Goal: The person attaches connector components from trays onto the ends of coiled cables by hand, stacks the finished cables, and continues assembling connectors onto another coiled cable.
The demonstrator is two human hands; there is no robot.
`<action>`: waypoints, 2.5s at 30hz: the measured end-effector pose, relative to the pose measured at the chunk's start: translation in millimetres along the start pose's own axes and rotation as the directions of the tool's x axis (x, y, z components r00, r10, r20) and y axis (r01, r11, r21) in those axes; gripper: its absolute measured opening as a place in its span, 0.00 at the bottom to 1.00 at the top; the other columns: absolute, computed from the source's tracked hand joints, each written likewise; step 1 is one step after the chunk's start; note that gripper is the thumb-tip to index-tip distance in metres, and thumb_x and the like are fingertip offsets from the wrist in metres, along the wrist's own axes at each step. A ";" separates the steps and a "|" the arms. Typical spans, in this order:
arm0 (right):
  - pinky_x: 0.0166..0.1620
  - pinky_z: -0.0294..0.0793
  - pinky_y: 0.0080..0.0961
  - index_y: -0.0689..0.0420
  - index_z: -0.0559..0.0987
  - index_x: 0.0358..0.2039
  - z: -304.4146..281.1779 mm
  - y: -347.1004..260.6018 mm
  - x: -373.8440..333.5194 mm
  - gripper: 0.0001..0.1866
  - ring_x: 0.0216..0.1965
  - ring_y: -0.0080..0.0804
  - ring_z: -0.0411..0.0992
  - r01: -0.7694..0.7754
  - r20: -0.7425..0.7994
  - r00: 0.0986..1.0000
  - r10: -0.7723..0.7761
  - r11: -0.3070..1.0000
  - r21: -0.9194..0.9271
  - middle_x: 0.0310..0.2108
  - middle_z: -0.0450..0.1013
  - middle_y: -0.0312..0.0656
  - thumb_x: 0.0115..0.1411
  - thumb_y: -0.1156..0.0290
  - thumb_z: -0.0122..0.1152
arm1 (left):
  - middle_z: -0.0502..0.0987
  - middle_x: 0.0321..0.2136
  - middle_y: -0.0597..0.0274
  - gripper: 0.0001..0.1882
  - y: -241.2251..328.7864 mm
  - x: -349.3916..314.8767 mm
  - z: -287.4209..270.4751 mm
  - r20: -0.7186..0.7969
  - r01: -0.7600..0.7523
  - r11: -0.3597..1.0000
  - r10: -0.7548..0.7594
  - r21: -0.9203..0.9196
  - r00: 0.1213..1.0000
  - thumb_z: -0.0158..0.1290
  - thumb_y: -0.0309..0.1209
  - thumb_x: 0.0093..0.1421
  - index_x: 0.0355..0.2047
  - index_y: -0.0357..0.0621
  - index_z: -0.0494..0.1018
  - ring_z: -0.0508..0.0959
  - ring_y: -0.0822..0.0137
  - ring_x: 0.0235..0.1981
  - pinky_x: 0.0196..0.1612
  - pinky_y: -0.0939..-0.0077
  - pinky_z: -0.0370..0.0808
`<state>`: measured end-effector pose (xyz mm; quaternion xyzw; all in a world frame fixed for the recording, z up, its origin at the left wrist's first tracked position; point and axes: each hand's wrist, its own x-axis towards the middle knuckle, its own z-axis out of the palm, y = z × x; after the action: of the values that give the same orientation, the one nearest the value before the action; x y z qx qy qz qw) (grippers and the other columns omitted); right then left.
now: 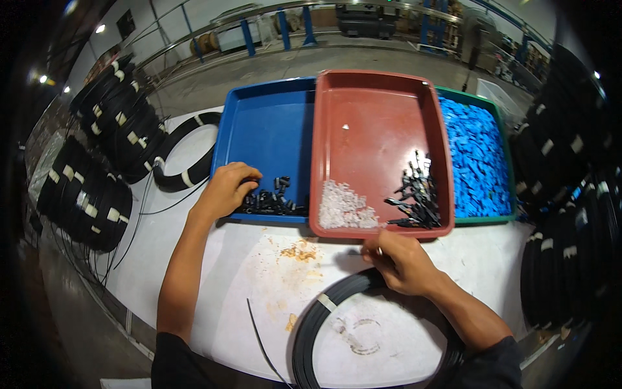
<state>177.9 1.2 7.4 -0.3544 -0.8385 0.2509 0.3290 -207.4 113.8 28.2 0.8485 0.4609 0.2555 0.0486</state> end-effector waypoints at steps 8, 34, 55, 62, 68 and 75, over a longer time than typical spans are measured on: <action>0.35 0.71 0.36 0.62 0.75 0.35 -10.9 -11.5 -8.2 0.05 0.31 0.44 0.74 -0.170 -0.257 0.952 0.166 0.985 0.007 0.31 0.74 0.48 0.60 0.81 0.64 | 0.76 0.35 0.53 0.04 104.3 7.0 20.1 -0.218 -0.108 0.966 0.055 -0.236 0.974 0.55 0.21 0.63 0.38 0.33 0.75 0.77 0.58 0.37 0.45 0.67 0.74; 0.42 0.64 0.36 0.59 0.77 0.33 -28.9 18.6 -45.1 0.04 0.35 0.41 0.71 -0.091 -0.315 0.947 0.056 0.991 -0.098 0.30 0.73 0.42 0.61 0.75 0.64 | 0.79 0.40 0.54 0.10 203.0 -18.6 117.8 -0.265 -0.190 0.788 0.036 -0.585 0.964 0.65 0.15 0.55 0.37 0.33 0.79 0.81 0.67 0.40 0.45 0.76 0.78; 0.40 0.67 0.35 0.57 0.80 0.30 -22.1 7.6 -40.8 0.10 0.33 0.40 0.72 0.008 -0.221 0.973 -0.063 0.971 -0.239 0.31 0.75 0.39 0.48 0.84 0.69 | 0.82 0.34 0.62 0.09 83.5 -28.7 29.3 -0.326 -0.371 0.923 0.382 0.099 0.864 0.65 0.21 0.46 0.29 0.43 0.81 0.82 0.61 0.33 0.37 0.67 0.76; 0.43 0.66 0.35 0.52 0.80 0.32 -15.1 2.9 -31.0 0.15 0.37 0.38 0.71 0.132 0.011 0.991 -0.136 0.937 -0.322 0.35 0.74 0.37 0.44 0.83 0.70 | 0.83 0.36 0.64 0.07 -28.1 -36.6 -34.0 -0.062 -0.067 0.962 0.086 0.264 0.994 0.64 0.23 0.52 0.33 0.44 0.82 0.79 0.63 0.43 0.50 0.66 0.70; 0.41 0.66 0.35 0.53 0.79 0.33 -16.1 -0.7 -31.2 0.16 0.34 0.38 0.70 0.131 0.036 0.991 -0.127 0.905 -0.405 0.35 0.74 0.37 0.43 0.82 0.71 | 0.84 0.40 0.67 0.11 -32.8 -23.6 -25.5 0.026 -0.164 0.958 0.162 0.236 0.986 0.64 0.28 0.56 0.40 0.46 0.83 0.78 0.64 0.48 0.55 0.67 0.68; 0.41 0.66 0.37 0.53 0.78 0.32 -14.4 1.7 -31.8 0.16 0.33 0.38 0.70 0.120 0.035 0.993 -0.116 0.907 -0.404 0.35 0.74 0.38 0.43 0.82 0.70 | 0.84 0.39 0.69 0.18 -39.6 -9.1 -9.9 0.126 -0.331 0.900 0.307 0.282 0.943 0.61 0.21 0.52 0.43 0.50 0.85 0.78 0.66 0.49 0.56 0.69 0.69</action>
<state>206.1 -19.2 3.9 -0.3621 -0.8939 0.0533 0.2589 -246.2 127.6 20.5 0.9193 0.3467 0.1538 -0.1050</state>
